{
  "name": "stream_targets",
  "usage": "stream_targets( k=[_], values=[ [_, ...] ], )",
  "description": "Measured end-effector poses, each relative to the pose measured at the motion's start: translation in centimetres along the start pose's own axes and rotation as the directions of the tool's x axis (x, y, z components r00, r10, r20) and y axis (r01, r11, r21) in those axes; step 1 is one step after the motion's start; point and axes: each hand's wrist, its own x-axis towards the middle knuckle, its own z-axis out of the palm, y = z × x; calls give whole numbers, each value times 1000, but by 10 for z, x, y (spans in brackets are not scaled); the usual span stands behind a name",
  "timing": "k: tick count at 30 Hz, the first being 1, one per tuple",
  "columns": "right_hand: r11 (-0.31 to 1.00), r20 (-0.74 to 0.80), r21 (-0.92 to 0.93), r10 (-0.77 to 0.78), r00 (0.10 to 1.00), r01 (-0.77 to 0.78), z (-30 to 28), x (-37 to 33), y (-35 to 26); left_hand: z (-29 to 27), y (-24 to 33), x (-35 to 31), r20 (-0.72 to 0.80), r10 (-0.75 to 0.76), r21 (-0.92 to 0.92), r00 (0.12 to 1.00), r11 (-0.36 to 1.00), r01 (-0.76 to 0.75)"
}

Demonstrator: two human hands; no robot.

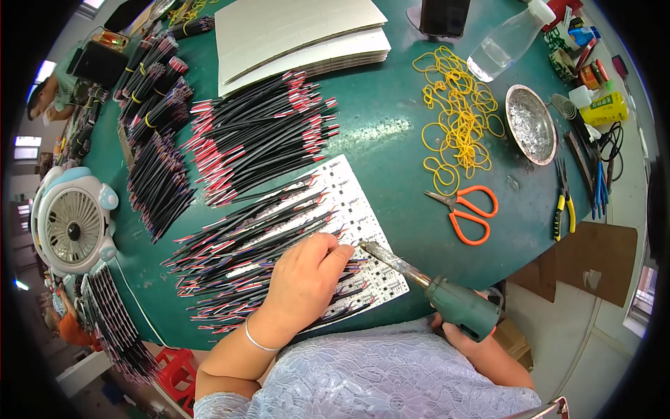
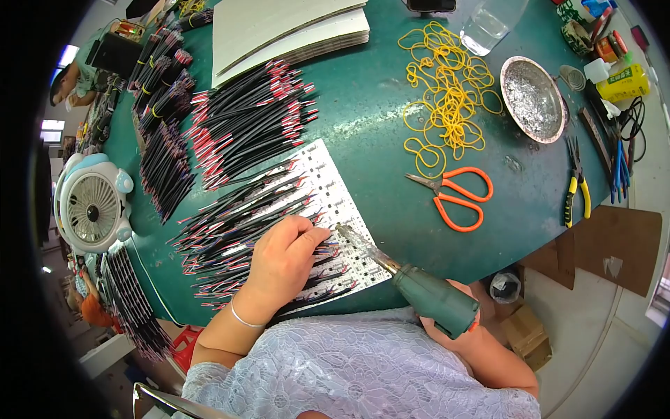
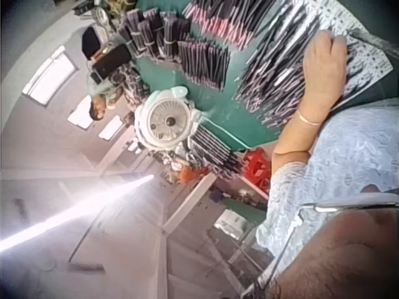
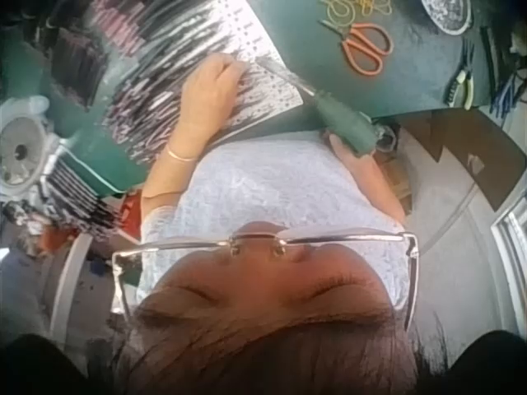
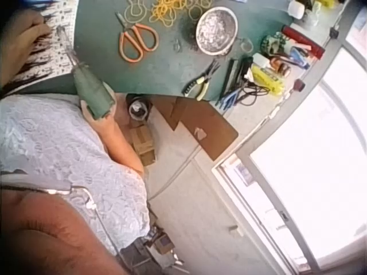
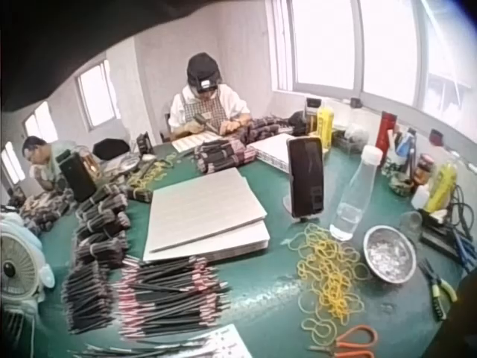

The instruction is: The person positions bundles of wires onto a circuit board panel and solders the wire ends to the board using a handheld soldering tool.

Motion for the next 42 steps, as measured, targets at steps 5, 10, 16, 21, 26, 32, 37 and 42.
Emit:
stream_targets(
  k=[5, 10, 16, 21, 26, 32, 37, 42],
  values=[
    [977, 14, -169, -129, 992, 129, -3, 3, 2, 0, 1, -3, 45, 2, 36, 999, 999, -3],
    [930, 34, -270, -252, 967, 252, -1, 16, -12, 0, 3, -3, 53, -7, 61, 999, 998, 3],
    [992, -116, 126, -9, 993, 24, -2, 2, -18, 0, 5, -6, 28, -34, 50, 999, 998, 33],
    [944, -122, 330, 75, 990, -31, 5, -18, 3, -19, 5, -4, -21, 92, 18, 996, 996, -91],
    [932, -210, 363, 76, 975, 6, 3, -16, -3, -32, 34, -9, -55, -60, 34, 997, 998, 62],
    [987, -94, 119, -97, 991, 108, 4, -15, 1, 1, 23, -19, -50, -3, 161, 999, 987, 11],
    [982, -99, 189, -4, 995, 23, 6, -20, 4, 5, 21, -18, -27, 6, 213, 1000, 977, 0],
    [995, 44, 16, -96, 994, 96, 3, -23, 13, 7, 22, -19, -37, -27, 196, 999, 980, 34]
  ],
)
